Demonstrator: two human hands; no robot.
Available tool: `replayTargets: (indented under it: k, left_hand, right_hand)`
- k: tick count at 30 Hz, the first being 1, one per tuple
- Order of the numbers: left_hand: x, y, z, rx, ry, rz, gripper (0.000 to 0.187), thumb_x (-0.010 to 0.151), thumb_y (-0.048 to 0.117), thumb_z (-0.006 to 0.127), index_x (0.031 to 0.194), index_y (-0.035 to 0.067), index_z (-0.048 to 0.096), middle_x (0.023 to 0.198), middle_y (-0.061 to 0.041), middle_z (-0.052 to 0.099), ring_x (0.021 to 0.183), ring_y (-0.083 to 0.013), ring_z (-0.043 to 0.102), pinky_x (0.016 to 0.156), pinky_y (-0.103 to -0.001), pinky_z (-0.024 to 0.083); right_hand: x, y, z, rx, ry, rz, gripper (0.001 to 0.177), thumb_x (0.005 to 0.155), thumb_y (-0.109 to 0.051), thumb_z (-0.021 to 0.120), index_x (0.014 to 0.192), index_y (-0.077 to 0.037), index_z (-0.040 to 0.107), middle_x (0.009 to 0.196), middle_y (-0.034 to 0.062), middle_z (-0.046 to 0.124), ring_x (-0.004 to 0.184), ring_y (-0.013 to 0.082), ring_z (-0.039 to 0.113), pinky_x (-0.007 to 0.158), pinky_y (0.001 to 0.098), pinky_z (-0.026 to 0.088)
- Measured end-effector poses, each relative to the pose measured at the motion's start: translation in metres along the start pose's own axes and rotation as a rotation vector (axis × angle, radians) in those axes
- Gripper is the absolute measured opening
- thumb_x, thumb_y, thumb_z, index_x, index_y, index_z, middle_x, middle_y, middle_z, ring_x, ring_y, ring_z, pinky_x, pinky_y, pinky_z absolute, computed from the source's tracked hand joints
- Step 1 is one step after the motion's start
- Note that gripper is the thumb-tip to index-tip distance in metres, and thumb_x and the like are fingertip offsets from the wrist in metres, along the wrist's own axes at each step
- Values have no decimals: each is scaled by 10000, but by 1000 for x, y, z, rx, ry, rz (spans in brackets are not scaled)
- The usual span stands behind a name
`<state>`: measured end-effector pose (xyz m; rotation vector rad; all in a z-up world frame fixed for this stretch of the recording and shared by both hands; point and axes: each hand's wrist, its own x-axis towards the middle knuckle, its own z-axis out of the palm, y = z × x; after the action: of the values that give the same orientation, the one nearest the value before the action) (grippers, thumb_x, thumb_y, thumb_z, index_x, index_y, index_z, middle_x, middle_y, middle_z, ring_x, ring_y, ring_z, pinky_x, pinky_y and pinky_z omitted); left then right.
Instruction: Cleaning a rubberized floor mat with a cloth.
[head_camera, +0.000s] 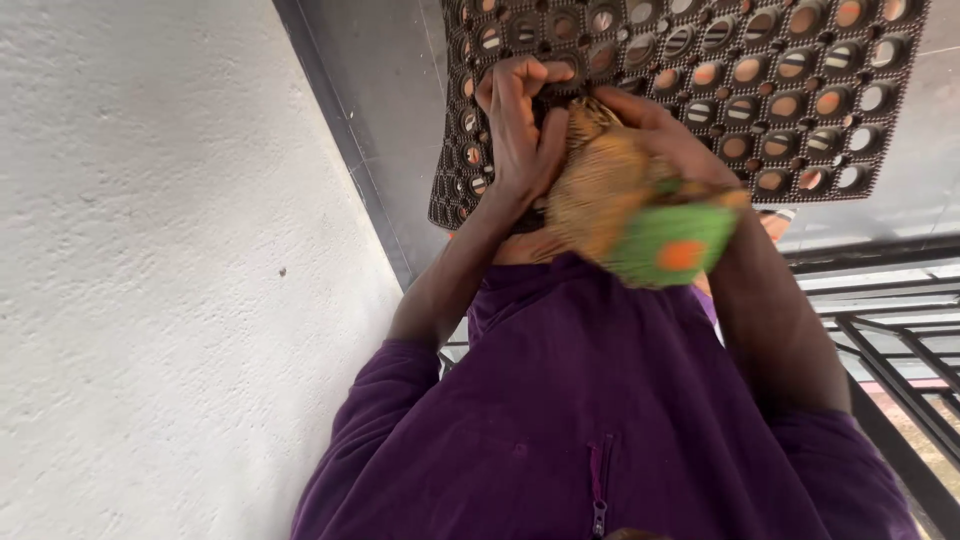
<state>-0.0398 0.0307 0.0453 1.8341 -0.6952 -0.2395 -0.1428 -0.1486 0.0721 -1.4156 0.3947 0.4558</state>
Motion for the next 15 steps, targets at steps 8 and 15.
replayTargets:
  k: [8,15]
  left_hand:
    - [3,18,-1,104,28,-5,424,877,32,674,1252,69,478,1231,-66,711,1213,-184,610,1171,-444,256]
    - [3,13,4,168,66,31,412,913,172,761,1219,82,501,1150,-35,716,1145,-200,607,1101,-447,286]
  right_hand:
    - [-24,-20,27,-304,315,-188,627,916,-91,787,1467,96,552,1344,217,673,1139,248,715,941,342,604]
    - [-56,-54,22,-382,547,-104,400,941,-168,769,1282,26,695,1146,186,748,1001,246,753,879,393,621]
